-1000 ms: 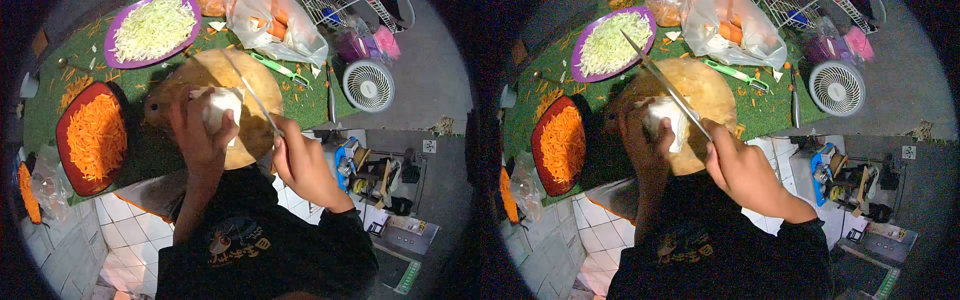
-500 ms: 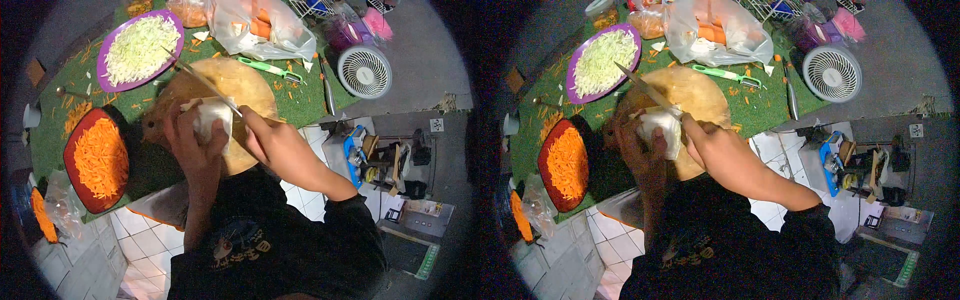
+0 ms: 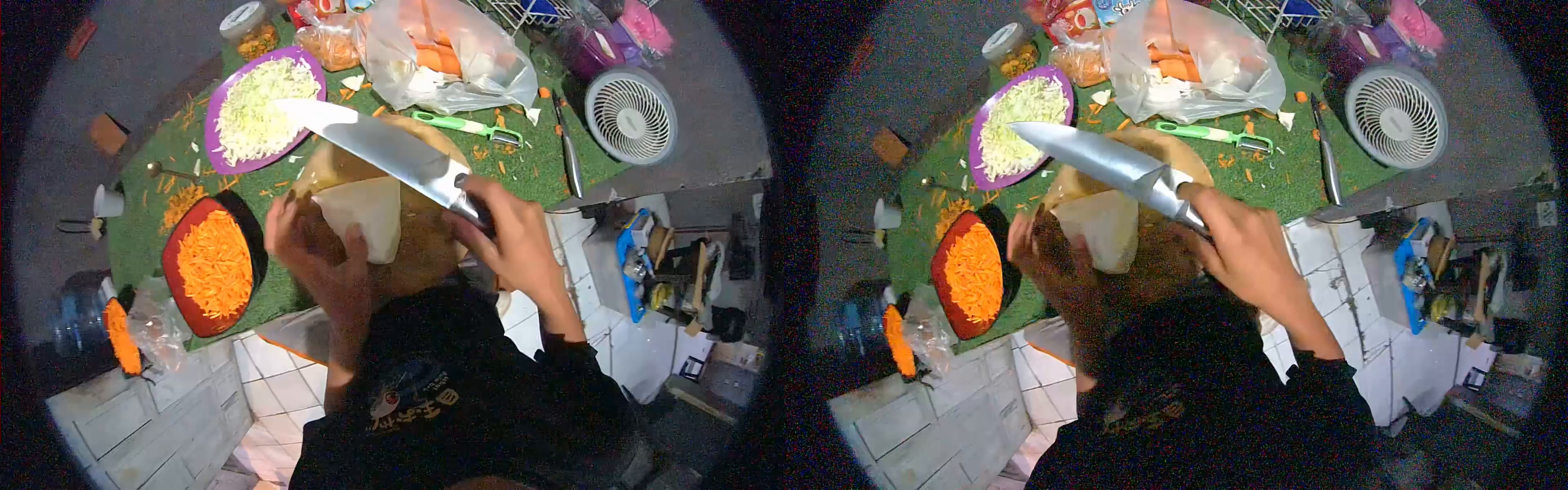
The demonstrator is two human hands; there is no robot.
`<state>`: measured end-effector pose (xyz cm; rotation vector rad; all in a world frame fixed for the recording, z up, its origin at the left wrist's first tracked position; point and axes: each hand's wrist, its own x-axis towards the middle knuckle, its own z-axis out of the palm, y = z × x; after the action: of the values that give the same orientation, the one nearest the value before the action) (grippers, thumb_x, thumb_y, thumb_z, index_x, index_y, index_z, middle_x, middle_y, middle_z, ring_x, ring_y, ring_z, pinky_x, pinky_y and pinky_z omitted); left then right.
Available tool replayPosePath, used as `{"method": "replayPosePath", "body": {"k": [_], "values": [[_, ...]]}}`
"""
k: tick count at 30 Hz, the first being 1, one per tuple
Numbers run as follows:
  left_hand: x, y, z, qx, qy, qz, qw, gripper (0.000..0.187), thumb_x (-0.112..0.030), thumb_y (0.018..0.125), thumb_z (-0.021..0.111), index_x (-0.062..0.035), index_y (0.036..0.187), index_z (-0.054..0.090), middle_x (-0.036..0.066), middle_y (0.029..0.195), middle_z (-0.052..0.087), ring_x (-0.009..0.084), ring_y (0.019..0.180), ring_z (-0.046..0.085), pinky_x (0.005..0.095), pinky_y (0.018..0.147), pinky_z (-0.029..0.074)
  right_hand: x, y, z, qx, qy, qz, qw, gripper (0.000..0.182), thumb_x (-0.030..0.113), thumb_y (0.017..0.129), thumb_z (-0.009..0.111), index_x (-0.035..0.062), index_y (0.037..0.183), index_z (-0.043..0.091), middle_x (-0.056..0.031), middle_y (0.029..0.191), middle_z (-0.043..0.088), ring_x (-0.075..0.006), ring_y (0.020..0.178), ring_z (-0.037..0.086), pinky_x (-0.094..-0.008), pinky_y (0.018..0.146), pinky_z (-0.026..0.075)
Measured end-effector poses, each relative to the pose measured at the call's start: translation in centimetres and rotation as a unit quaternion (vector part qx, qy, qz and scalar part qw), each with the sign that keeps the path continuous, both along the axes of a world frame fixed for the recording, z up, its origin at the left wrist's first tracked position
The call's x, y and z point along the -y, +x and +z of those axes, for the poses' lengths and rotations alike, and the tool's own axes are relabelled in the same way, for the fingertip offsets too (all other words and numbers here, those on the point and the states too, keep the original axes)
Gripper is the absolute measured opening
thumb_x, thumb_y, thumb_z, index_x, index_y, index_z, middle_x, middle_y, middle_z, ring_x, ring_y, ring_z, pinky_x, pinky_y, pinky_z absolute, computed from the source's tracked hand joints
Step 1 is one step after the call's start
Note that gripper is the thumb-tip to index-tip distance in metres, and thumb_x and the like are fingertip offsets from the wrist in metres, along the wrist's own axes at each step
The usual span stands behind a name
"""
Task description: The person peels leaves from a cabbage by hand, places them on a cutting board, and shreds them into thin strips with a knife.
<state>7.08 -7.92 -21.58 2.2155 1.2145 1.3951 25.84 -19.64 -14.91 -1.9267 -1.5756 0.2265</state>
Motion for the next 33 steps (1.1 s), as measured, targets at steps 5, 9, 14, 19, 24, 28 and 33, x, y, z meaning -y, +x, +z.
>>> {"method": "replayPosePath", "body": {"k": [5, 9, 14, 19, 24, 28, 33], "values": [[-0.4, -0.5, 4.1, -0.005, 0.086, -0.07, 0.994, 0.042, -0.017, 0.085, 0.071, -0.0035, 0.122, 0.057, 0.017, 0.117, 0.059, 0.0336, 0.112, 0.055, 0.0439, 0.101, 0.042, -0.4, 2.7, -1.4, 0.004, 0.039, -0.053, 0.998, 0.043, 0.018, 0.081, 0.079, 0.0043, 0.106, 0.048, -0.0189, 0.085, 0.067, -0.0389, 0.074, 0.068, -0.043, 0.063, 0.053], [-2.5, 5.3, 7.1, -0.207, -0.089, -0.251, 0.941, 0.051, -0.005, 0.077, 0.064, -0.0106, 0.127, 0.06, 0.01, 0.135, 0.055, 0.029, 0.119, 0.054, 0.0427, 0.098, 0.045, -1.3, 5.0, -1.6, -0.015, 0.021, -0.072, 0.997, 0.044, 0.021, 0.081, 0.08, 0.0049, 0.103, 0.046, -0.0184, 0.08, 0.066, -0.0394, 0.072, 0.068, -0.0435, 0.06, 0.052], [-3.4, 11.7, 8.9, -0.337, 0.238, -0.267, 0.871, 0.044, -0.008, 0.082, 0.058, -0.0089, 0.126, 0.061, 0.008, 0.13, 0.054, 0.0268, 0.115, 0.055, 0.0387, 0.091, 0.05, -0.9, 6.7, -1.8, -0.041, 0.124, -0.063, 0.989, 0.044, 0.019, 0.082, 0.079, 0.0048, 0.103, 0.044, -0.016, 0.076, 0.063, -0.0368, 0.067, 0.066, -0.0412, 0.059, 0.051], [-4.5, 14.2, 10.3, -0.377, 0.361, -0.383, 0.762, 0.037, -0.014, 0.079, 0.061, -0.0097, 0.115, 0.065, 0.006, 0.108, 0.058, 0.0233, 0.107, 0.055, 0.0337, 0.083, 0.05, 0.7, 8.2, -1.9, -0.16, 0.152, -0.121, 0.968, 0.043, 0.013, 0.082, 0.079, 0.0045, 0.105, 0.044, -0.0071, 0.07, 0.054, -0.0177, 0.057, 0.053, -0.0321, 0.054, 0.043], [-4.9, 16.1, 12.5, -0.263, 0.335, -0.392, 0.815, 0.027, -0.008, 0.069, 0.073, -0.008, 0.096, 0.069, 0.006, 0.094, 0.059, 0.0273, 0.095, 0.058, 0.0384, 0.078, 0.048, 5.1, 11.1, -1.1, -0.13, 0.164, -0.263, 0.942, 0.036, 0.013, 0.084, 0.077, 0.0043, 0.102, 0.047, -0.0053, 0.07, 0.055, -0.0151, 0.059, 0.051, -0.029, 0.055, 0.041], [-5.8, 18.3, 10.3, -0.233, 0.183, -0.457, 0.839, 0.02, -0.012, 0.077, 0.07, -0.0045, 0.095, 0.066, 0.01, 0.089, 0.06, 0.03, 0.087, 0.058, 0.0428, 0.078, 0.047, 10.0, 13.2, -2.1, -0.233, 0.259, -0.396, 0.85, 0.031, 0.014, 0.088, 0.075, 0.008, 0.098, 0.047, 0.002, 0.068, 0.05, -0.0074, 0.057, 0.048, -0.025, 0.051, 0.038], [-4.1, 23.3, 7.1, -0.272, 0.238, -0.493, 0.792, 0.015, -0.015, 0.085, 0.067, -0.0057, 0.098, 0.068, 0.011, 0.089, 0.061, 0.029, 0.086, 0.059, 0.0416, 0.077, 0.048, 12.3, 13.0, -2.6, -0.301, 0.338, -0.436, 0.778, 0.026, 0.012, 0.092, 0.07, 0.0104, 0.096, 0.044, 0.0055, 0.074, 0.04, -0.003, 0.055, 0.039, -0.0218, 0.045, 0.032]]}}
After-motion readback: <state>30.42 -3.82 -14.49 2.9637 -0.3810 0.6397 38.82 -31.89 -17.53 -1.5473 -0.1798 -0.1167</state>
